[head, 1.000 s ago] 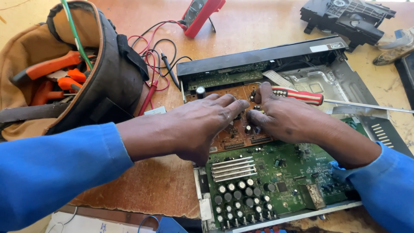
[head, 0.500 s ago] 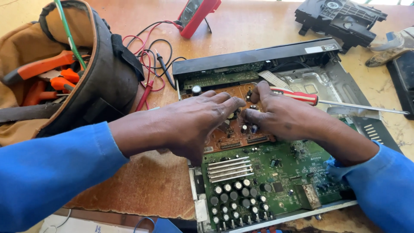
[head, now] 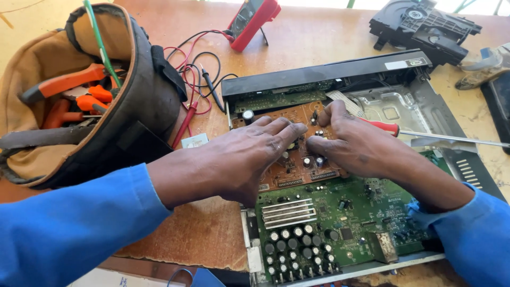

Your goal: Removing internal circuit boards and components from an electronic device using a screwdriver.

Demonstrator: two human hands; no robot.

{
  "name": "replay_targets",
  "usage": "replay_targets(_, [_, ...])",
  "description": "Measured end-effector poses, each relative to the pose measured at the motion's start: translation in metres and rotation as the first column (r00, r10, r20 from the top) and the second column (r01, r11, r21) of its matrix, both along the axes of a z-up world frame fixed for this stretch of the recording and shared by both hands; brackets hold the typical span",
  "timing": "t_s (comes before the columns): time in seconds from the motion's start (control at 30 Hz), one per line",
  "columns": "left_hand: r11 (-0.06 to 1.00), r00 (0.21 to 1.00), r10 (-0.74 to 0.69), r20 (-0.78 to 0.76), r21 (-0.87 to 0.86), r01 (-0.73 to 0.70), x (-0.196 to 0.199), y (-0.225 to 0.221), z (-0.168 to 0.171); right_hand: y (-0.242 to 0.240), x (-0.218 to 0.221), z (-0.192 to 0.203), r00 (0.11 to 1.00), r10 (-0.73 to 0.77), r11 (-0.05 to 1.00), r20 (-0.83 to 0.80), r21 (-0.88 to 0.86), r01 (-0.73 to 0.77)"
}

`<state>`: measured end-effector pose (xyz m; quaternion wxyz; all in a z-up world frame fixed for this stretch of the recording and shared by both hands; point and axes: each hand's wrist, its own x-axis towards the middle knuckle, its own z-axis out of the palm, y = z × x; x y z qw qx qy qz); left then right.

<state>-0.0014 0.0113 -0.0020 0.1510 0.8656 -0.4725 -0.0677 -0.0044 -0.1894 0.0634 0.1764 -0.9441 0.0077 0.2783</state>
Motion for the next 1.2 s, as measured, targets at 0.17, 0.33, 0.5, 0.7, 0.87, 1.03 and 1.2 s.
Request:
replay_targets(0.17, [1.000, 1.000, -0.004, 0.023, -0.005, 0.004, 0.001, 0.000, -0.003, 0.002, 0.001, 0.002, 0.999, -0.048, 0.999, -0.001, 0.018, 0.048])
replay_targets(0.33, [0.982, 0.979, 0.067, -0.191, 0.185, -0.031, 0.007, -0.004, 0.038, -0.002, 0.004, -0.001, 0.999, 0.030, 0.991, 0.020, -0.131, -0.027])
replay_targets(0.5, [0.958, 0.941, 0.285, -0.181, 0.013, -0.287, 0.007, -0.001, 0.061, -0.009, 0.001, 0.002, 0.947, 0.186, 0.941, 0.260, -0.324, -0.096])
replay_targets(0.7, [0.972, 0.978, 0.200, 0.065, -0.141, -0.190, 0.005, 0.007, 0.022, -0.013, -0.005, -0.028, 0.666, 0.635, 0.764, 0.391, -0.189, -0.617])
replay_targets(0.87, [0.979, 0.985, 0.114, 0.133, -0.183, -0.089, 0.010, 0.014, 0.003, -0.008, -0.004, -0.039, 0.537, 0.611, 0.724, 0.582, -0.136, -0.676])
replay_targets(1.03, [0.952, 0.990, 0.100, 0.096, -0.299, -0.067, 0.009, 0.020, -0.005, 0.006, -0.004, -0.034, 0.472, 0.563, 0.679, 0.678, -0.054, -0.732])
replay_targets(1.2, [0.856, 0.996, 0.086, 0.022, -0.514, -0.062, 0.005, 0.027, -0.001, 0.019, -0.002, -0.037, 0.259, 0.686, 0.556, 0.680, -0.261, -0.789])
